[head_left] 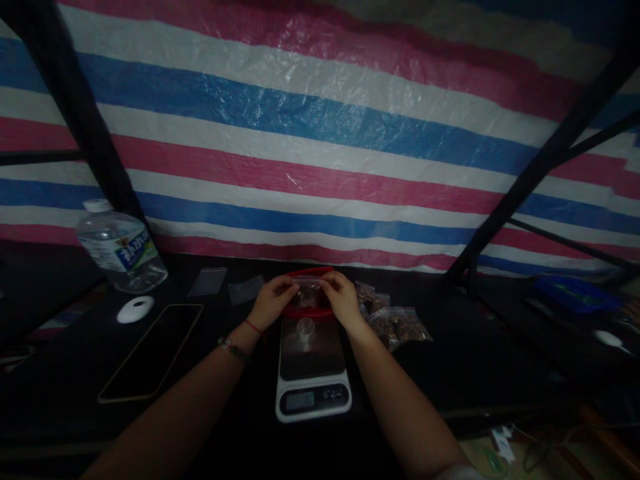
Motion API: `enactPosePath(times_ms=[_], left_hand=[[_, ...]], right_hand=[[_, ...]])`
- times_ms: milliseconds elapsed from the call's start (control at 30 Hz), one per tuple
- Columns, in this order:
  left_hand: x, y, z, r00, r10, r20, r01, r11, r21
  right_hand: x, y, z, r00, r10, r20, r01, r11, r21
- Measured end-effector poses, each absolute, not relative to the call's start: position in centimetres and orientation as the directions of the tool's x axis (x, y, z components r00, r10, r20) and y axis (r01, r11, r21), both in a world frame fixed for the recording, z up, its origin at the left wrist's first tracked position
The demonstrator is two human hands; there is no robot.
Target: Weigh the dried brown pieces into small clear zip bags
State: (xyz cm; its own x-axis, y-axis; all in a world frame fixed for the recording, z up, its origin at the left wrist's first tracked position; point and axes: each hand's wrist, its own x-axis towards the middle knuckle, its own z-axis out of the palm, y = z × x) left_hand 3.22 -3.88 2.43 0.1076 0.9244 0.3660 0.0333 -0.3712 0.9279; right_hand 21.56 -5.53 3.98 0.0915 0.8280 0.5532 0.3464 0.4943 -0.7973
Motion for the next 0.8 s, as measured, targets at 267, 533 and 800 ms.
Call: enactPosePath(times_ms=[267,533,800], left_hand=[[3.0,-3.8,2.4,0.084,0.908,0.409,0.033,-0.413,0.91],[3.2,-3.7,1.8,0.096,0.923,0.372,-0.02,-0.371,0.928],[3.3,-3.1,1.2,0.185,0.93,0.318,0.022,-0.328,0.945]], right_hand=[[21.4,-5.2,3.2,0.118,0.873,0.474,0.307,0.422,-0.853],[20.8,-5.3,3.1,0.039,0.927,0.373,0.057,0.37,-0.927],[21.1,-5.2,3.3,0.104,0.937,0.334,-0.041,0.339,-0.94]])
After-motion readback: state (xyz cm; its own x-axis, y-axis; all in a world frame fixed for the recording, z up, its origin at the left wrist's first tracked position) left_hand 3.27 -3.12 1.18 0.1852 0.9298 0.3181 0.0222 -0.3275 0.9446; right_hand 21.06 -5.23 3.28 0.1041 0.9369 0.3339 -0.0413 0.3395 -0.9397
